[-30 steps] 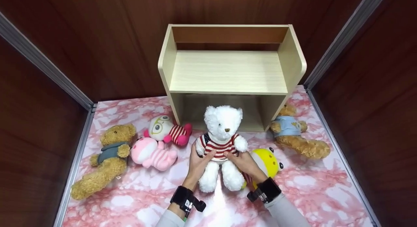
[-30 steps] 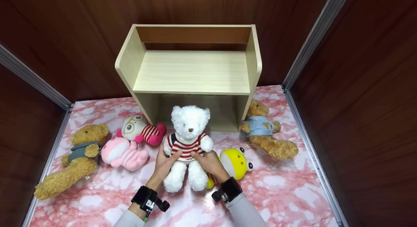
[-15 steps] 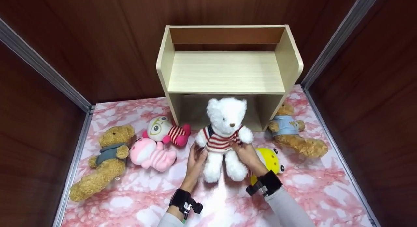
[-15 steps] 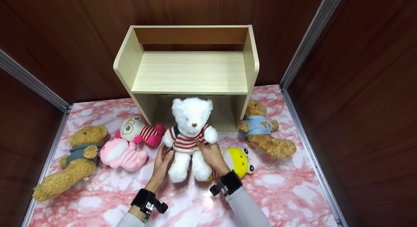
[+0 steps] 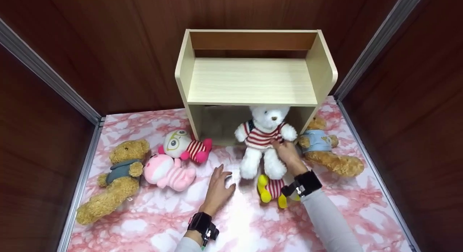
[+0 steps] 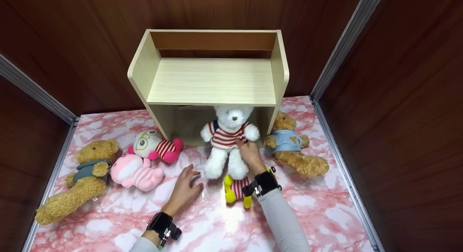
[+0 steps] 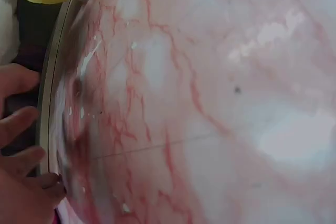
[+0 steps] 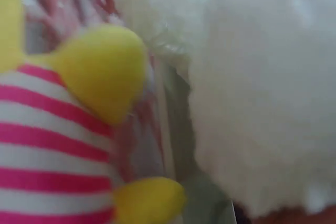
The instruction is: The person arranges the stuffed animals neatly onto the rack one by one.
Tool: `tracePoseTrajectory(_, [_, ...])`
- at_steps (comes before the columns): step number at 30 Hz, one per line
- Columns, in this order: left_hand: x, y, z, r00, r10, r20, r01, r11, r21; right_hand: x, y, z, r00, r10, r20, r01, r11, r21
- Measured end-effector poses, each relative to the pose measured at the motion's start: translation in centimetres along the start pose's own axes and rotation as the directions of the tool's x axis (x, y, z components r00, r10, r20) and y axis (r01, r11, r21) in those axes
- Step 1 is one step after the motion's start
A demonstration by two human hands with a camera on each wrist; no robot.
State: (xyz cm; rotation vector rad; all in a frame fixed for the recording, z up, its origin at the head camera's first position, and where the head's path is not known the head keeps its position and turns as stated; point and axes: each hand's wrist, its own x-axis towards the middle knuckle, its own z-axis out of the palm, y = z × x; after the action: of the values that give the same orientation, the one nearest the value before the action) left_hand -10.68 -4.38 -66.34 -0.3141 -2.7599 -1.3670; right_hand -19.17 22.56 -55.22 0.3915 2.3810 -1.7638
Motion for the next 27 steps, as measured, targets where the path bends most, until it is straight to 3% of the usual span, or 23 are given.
tracePoseTrajectory(5, [-0.2, 0.4, -0.5, 0.989, -0.02, 0.15, -0.005, 0.987, 0.162, 1.6, -0.7, -0.8, 0.998, 0.051, -0.024, -0.048, 0.995, 0.086])
tracePoseTrajectory(9, [-0.1, 0.6, -0.8, 0.98, -0.027, 0.197, -0.014, 0.979, 0.203, 2.9, -0.9, -1.0, 0.995, 0.097, -0.035, -0.092, 0.987, 0.13])
tracePoseTrajectory(17, [0.4, 1.4, -0.5, 0.974, -0.038, 0.223, -0.019, 0.968, 0.249, 5.8, -1.6, -2.0, 0.991, 0.116, -0.062, -0.104, 0.98, 0.17])
tracePoseTrajectory(24, [0.8, 1.7, -0.1, 0.976, 0.022, 0.215, -0.087, 0.951, 0.298, 8.5, -1.3, -2.4, 0.98, 0.156, -0.121, -0.119, 0.956, 0.267])
tracePoseTrajectory(27, [0.7, 1.7, -0.2, 0.976, 0.003, 0.216, -0.07, 0.951, 0.302, 9.5, -0.9, -1.9, 0.978, 0.16, -0.136, -0.117, 0.953, 0.278])
